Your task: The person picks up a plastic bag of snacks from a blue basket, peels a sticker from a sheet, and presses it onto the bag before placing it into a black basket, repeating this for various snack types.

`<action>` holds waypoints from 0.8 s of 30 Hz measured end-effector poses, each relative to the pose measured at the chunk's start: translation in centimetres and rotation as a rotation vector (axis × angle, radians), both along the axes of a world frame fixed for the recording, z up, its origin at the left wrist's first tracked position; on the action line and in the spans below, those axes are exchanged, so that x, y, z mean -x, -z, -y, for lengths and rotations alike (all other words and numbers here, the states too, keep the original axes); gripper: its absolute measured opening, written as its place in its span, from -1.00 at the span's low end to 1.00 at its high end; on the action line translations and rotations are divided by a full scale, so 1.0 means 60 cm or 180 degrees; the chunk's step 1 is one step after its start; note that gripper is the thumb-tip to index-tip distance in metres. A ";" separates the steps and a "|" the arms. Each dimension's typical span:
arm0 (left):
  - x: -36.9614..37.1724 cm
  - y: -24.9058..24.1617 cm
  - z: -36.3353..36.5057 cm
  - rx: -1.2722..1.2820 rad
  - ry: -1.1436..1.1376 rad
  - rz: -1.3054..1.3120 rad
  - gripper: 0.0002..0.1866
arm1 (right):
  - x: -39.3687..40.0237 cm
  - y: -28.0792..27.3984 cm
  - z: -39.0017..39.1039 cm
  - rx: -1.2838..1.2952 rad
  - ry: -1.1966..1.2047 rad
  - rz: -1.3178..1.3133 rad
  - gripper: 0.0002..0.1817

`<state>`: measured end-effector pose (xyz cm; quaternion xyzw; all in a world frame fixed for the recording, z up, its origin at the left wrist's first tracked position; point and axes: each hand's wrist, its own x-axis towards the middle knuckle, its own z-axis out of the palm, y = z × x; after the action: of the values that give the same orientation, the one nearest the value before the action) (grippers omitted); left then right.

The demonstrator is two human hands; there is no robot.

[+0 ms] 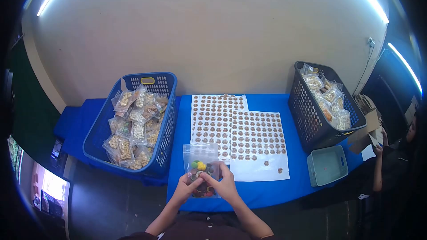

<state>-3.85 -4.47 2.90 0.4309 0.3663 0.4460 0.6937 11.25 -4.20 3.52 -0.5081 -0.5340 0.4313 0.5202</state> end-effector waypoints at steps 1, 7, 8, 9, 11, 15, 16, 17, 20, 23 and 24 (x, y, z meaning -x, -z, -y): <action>-0.002 0.002 0.000 -0.0047 0.0029 -0.0017 -0.66 | -0.001 0.011 -0.001 0.0015 -0.0059 0.0020 -0.53; -0.011 0.015 0.006 -0.0072 0.0049 0.0076 -0.63 | 0.008 0.010 0.014 -0.0190 0.0310 0.0071 -0.62; -0.012 0.017 0.006 -0.0076 0.0043 0.0073 -0.62 | 0.011 0.007 0.015 -0.0285 0.0332 0.0084 -0.63; -0.014 0.019 0.006 -0.0077 0.0034 0.0072 -0.62 | 0.012 0.002 0.017 -0.0284 0.0358 0.0124 -0.65; -0.016 0.016 0.006 -0.0047 0.0052 0.0042 -0.61 | 0.012 -0.010 0.018 -0.0288 0.0407 0.0203 -0.70; -0.019 0.016 0.007 -0.0048 0.0059 0.0035 -0.60 | 0.006 0.001 0.018 -0.0124 0.0330 -0.0067 -0.73; -0.021 0.016 0.006 -0.0043 0.0037 0.0060 -0.60 | 0.005 0.007 0.016 -0.0107 0.0283 -0.0164 -0.73; -0.022 0.015 0.007 -0.0035 0.0015 0.0083 -0.60 | 0.004 0.012 0.014 -0.0085 0.0234 -0.0263 -0.74; -0.017 0.013 0.008 -0.0101 -0.0020 -0.0094 -0.61 | 0.001 0.022 0.012 0.0193 -0.0040 -0.0591 -0.75; -0.013 0.013 0.006 -0.0005 -0.0186 -0.0145 -0.65 | 0.004 0.003 0.012 0.0657 -0.0289 -0.0932 -0.72; -0.011 0.015 0.005 0.0071 -0.0258 -0.0124 -0.66 | 0.005 0.008 0.009 0.0601 -0.0379 -0.0926 -0.70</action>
<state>-3.20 -4.77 1.99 0.4166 0.4018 0.4612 0.6725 10.97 -4.74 3.04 -0.4545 -0.4394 0.5785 0.5154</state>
